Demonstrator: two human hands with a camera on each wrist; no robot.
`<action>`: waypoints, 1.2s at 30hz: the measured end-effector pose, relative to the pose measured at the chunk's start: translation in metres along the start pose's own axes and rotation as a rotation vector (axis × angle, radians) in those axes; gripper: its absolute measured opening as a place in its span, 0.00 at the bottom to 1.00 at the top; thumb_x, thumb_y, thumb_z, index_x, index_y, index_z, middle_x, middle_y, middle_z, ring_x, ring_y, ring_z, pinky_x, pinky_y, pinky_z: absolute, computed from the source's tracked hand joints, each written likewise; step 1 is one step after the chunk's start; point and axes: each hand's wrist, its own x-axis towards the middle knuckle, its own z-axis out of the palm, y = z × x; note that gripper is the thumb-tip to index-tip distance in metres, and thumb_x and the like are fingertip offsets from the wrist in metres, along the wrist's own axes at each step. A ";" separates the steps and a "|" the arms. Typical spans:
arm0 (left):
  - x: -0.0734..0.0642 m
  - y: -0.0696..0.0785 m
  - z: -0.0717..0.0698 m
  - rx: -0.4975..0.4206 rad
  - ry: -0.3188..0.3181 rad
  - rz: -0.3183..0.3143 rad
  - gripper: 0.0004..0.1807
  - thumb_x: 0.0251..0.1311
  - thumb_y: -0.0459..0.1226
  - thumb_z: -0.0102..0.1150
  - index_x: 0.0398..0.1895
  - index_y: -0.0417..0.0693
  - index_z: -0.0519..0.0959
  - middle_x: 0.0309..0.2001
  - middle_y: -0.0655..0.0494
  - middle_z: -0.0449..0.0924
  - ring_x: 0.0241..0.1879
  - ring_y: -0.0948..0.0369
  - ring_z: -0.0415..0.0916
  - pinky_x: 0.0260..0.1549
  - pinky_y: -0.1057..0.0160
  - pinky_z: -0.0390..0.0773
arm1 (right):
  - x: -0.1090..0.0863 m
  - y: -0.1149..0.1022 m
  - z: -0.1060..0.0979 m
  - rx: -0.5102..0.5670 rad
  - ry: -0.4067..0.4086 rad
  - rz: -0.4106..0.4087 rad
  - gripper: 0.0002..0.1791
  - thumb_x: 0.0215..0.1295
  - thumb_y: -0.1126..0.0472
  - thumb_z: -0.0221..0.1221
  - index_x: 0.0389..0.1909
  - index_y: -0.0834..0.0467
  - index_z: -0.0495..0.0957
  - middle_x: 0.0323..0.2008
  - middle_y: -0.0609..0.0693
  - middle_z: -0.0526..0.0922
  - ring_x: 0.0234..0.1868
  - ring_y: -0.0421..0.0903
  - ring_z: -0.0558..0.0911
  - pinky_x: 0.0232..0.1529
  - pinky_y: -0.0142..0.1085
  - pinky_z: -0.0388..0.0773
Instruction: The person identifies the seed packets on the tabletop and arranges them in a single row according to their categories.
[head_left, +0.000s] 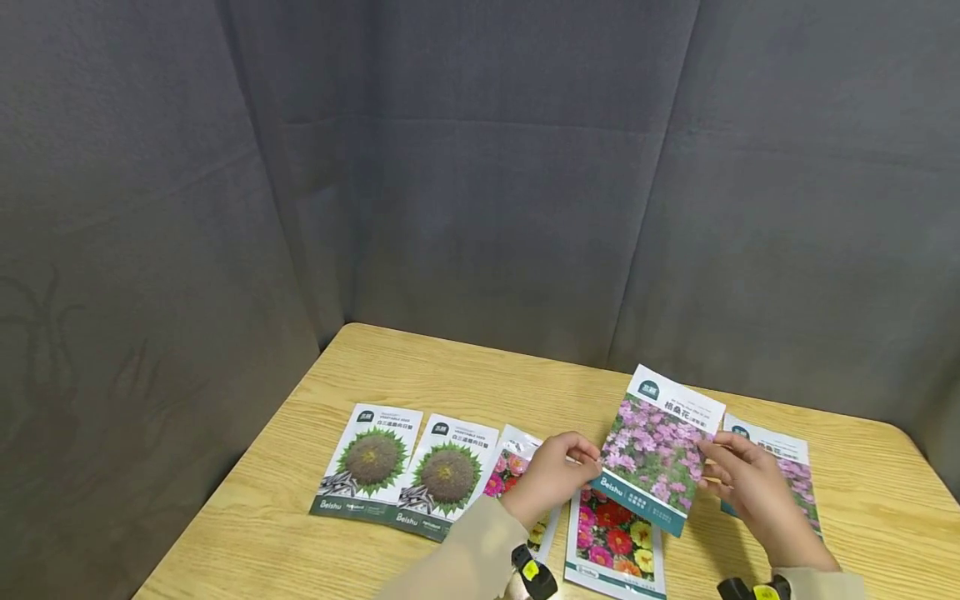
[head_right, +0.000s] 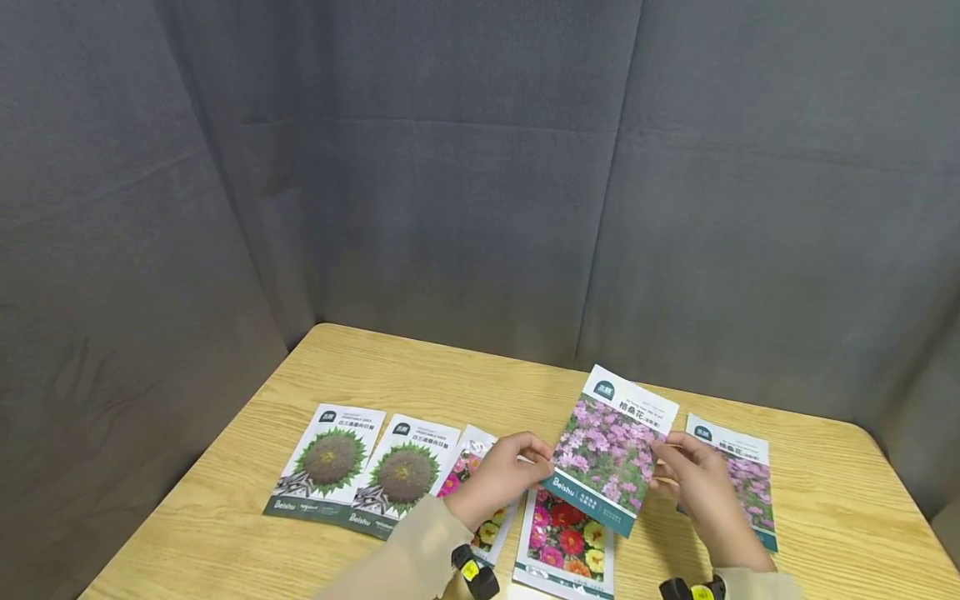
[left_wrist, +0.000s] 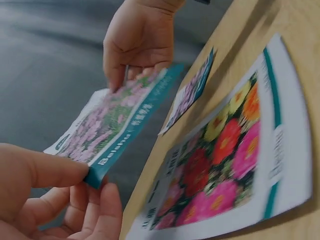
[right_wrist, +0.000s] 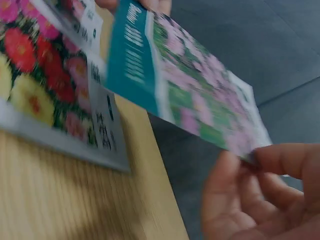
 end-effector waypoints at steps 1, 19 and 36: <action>-0.002 -0.001 0.002 -0.012 -0.010 -0.014 0.03 0.65 0.30 0.61 0.40 0.42 0.80 0.35 0.57 0.77 0.31 0.61 0.78 0.35 0.59 0.82 | -0.002 0.001 -0.003 -0.031 -0.025 0.009 0.10 0.78 0.55 0.54 0.50 0.57 0.71 0.43 0.44 0.72 0.38 0.38 0.79 0.44 0.36 0.83; -0.028 -0.014 0.041 0.146 -0.058 0.098 0.17 0.61 0.27 0.61 0.49 0.52 0.72 0.30 0.66 0.76 0.27 0.72 0.72 0.29 0.71 0.73 | -0.029 0.016 -0.031 -0.131 0.017 -0.040 0.08 0.75 0.69 0.54 0.50 0.62 0.78 0.37 0.46 0.80 0.35 0.42 0.82 0.38 0.36 0.85; -0.033 -0.004 0.077 0.529 -0.092 0.119 0.09 0.68 0.32 0.56 0.30 0.52 0.70 0.14 0.66 0.59 0.11 0.70 0.54 0.13 0.72 0.59 | -0.029 0.024 -0.056 -0.369 -0.214 0.103 0.17 0.76 0.72 0.48 0.56 0.83 0.61 0.35 0.55 0.76 0.37 0.48 0.82 0.41 0.44 0.86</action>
